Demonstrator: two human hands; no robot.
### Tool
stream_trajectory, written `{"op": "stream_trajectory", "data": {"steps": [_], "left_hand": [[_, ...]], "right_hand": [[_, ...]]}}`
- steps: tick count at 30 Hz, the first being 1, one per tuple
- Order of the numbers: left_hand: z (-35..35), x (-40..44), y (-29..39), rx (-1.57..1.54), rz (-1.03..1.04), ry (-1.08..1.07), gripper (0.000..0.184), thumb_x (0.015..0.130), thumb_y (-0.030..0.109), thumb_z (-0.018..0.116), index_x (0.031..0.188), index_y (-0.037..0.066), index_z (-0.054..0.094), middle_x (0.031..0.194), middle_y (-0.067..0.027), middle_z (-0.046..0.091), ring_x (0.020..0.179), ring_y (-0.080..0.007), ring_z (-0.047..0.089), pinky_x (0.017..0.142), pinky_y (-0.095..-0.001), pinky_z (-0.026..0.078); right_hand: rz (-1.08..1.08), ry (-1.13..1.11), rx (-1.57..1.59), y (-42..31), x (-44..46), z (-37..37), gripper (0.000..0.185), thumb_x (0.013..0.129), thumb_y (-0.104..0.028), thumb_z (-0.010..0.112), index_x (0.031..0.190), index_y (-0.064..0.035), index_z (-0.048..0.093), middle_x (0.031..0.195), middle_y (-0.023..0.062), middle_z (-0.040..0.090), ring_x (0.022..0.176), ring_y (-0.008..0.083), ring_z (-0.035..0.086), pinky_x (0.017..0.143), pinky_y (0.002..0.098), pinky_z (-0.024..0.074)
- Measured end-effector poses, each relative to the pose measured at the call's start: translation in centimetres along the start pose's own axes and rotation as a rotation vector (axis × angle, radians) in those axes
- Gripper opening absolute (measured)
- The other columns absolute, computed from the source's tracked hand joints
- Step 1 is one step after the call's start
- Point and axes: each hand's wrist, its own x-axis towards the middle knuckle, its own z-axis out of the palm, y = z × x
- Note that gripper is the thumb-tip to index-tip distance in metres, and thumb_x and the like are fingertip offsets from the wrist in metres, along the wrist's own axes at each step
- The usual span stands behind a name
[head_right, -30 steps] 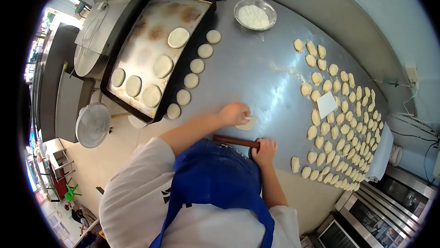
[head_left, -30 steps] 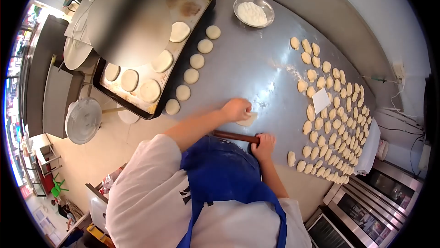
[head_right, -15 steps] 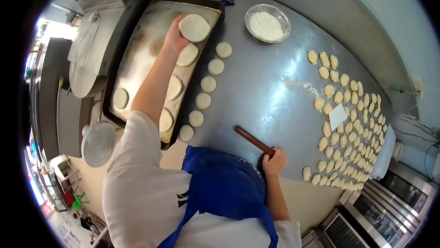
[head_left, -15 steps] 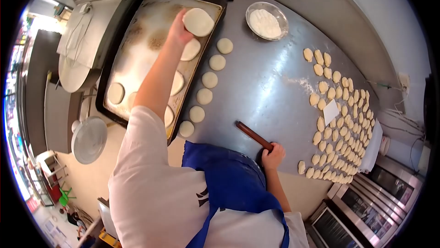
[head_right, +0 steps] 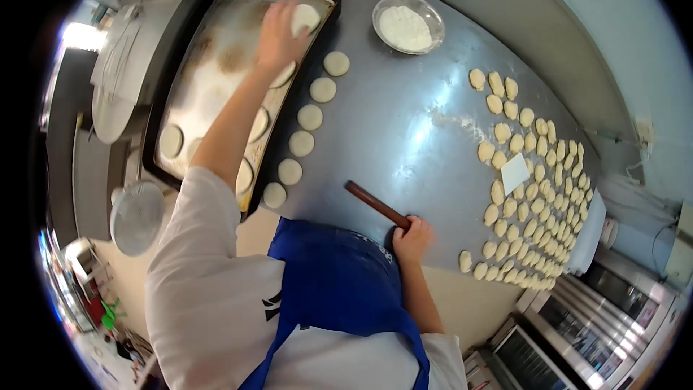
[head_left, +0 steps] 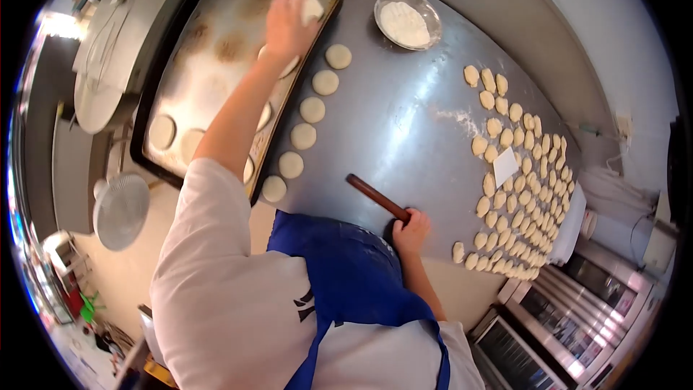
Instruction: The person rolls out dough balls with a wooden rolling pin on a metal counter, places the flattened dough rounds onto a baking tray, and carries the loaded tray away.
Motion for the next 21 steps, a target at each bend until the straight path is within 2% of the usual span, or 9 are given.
{"op": "stream_trajectory", "data": {"steps": [3,4,5,8,9,12,14,17,21], "left_hand": [[-4.2,-9.3,7.7,-0.296,0.298,-0.232,0.054,0.08,0.015,0.076,0.131,0.009,0.061,0.13,-0.0134,0.063,0.123,-0.035,0.058,0.108,-0.0499,0.045],[-7.8,-11.9,12.5,-0.405,0.045,-0.756,0.051,0.079,0.018,0.077,0.128,0.011,0.064,0.126,-0.0119,0.065,0.122,-0.0338,0.059,0.108,-0.0499,0.045],[-7.9,-17.9,14.5,-0.487,0.377,-0.574,0.049,0.08,0.023,0.077,0.126,0.012,0.065,0.124,-0.0107,0.066,0.122,-0.031,0.059,0.109,-0.0479,0.044],[-10.4,-26.7,21.4,-0.377,0.328,-0.913,0.069,0.074,0.04,0.083,0.132,0.009,0.062,0.13,-0.0065,0.062,0.125,-0.026,0.056,0.108,-0.0435,0.042],[-11.0,-27.7,23.1,-0.341,0.244,-0.934,0.063,0.078,0.028,0.079,0.135,0.009,0.058,0.133,-0.0062,0.058,0.126,-0.0273,0.055,0.108,-0.0439,0.042],[-11.1,-31.2,24.5,-0.206,0.104,-0.946,0.049,0.088,0.025,0.07,0.136,0.02,0.062,0.122,-0.0024,0.062,0.113,-0.0237,0.058,0.095,-0.0413,0.048],[-11.9,-31.6,25.5,-0.151,-0.039,-0.89,0.048,0.087,0.024,0.072,0.135,0.021,0.063,0.117,-0.002,0.062,0.111,-0.0237,0.059,0.093,-0.0414,0.048],[-14.1,-32.4,26.0,-0.072,-0.171,-0.863,0.049,0.086,0.022,0.073,0.134,0.022,0.064,0.111,-0.0019,0.061,0.108,-0.0237,0.059,0.09,-0.0411,0.049],[-15.2,-33.6,25.2,0.022,-0.236,-0.764,0.052,0.084,0.022,0.075,0.135,0.023,0.063,0.108,-0.0018,0.06,0.102,-0.0235,0.06,0.086,-0.0397,0.05]], "right_hand": [[-0.16,-0.062,0.047,-0.2,2.1,-0.8,0.033,0.076,-0.018,0.067,0.108,-0.0096,0.064,0.105,0.0125,0.063,0.103,0.0362,0.058,0.093,0.0495,0.0444],[-0.207,-0.078,0.085,-0.6,2.9,-1.1,0.033,0.075,-0.018,0.068,0.107,-0.0098,0.064,0.105,0.0119,0.064,0.102,0.0356,0.059,0.092,0.0489,0.0453],[-0.301,-0.067,0.112,-1.1,4.0,-1.6,0.035,0.077,-0.022,0.073,0.108,-0.0086,0.064,0.106,0.0124,0.065,0.099,0.0352,0.061,0.089,0.0475,0.0473],[-0.511,-0.093,0.421,-2.7,9.7,-2.2,0.034,0.081,-0.026,0.076,0.106,-0.0069,0.065,0.105,0.0134,0.066,0.098,0.0356,0.062,0.087,0.0479,0.0478],[-0.528,-0.082,0.43,-3.7,12.1,-1.9,0.033,0.083,-0.026,0.076,0.106,-0.0062,0.065,0.104,0.0137,0.066,0.097,0.0357,0.063,0.086,0.0481,0.0483],[-0.612,-0.049,0.441,-8.4,21.7,1.4,0.029,0.089,-0.027,0.072,0.108,-0.0049,0.066,0.1,0.0151,0.069,0.095,0.0362,0.064,0.084,0.0478,0.0497],[-0.425,-0.269,0.505,-14.8,27.3,1.8,0.03,0.093,-0.032,0.068,0.105,-0.0043,0.07,0.101,0.0159,0.071,0.1,0.037,0.065,0.089,0.0489,0.0504],[-0.585,0.428,0.248,-20.9,35.0,9.2,0.034,0.095,-0.035,0.065,0.112,-0.0057,0.069,0.099,0.0175,0.071,0.095,0.0356,0.067,0.085,0.0452,0.0531],[-0.501,0.329,0.251,-25.4,34.4,10.9,0.029,0.093,-0.028,0.069,0.114,-0.0087,0.064,0.102,0.018,0.071,0.092,0.0367,0.068,0.082,0.0472,0.0541]]}}
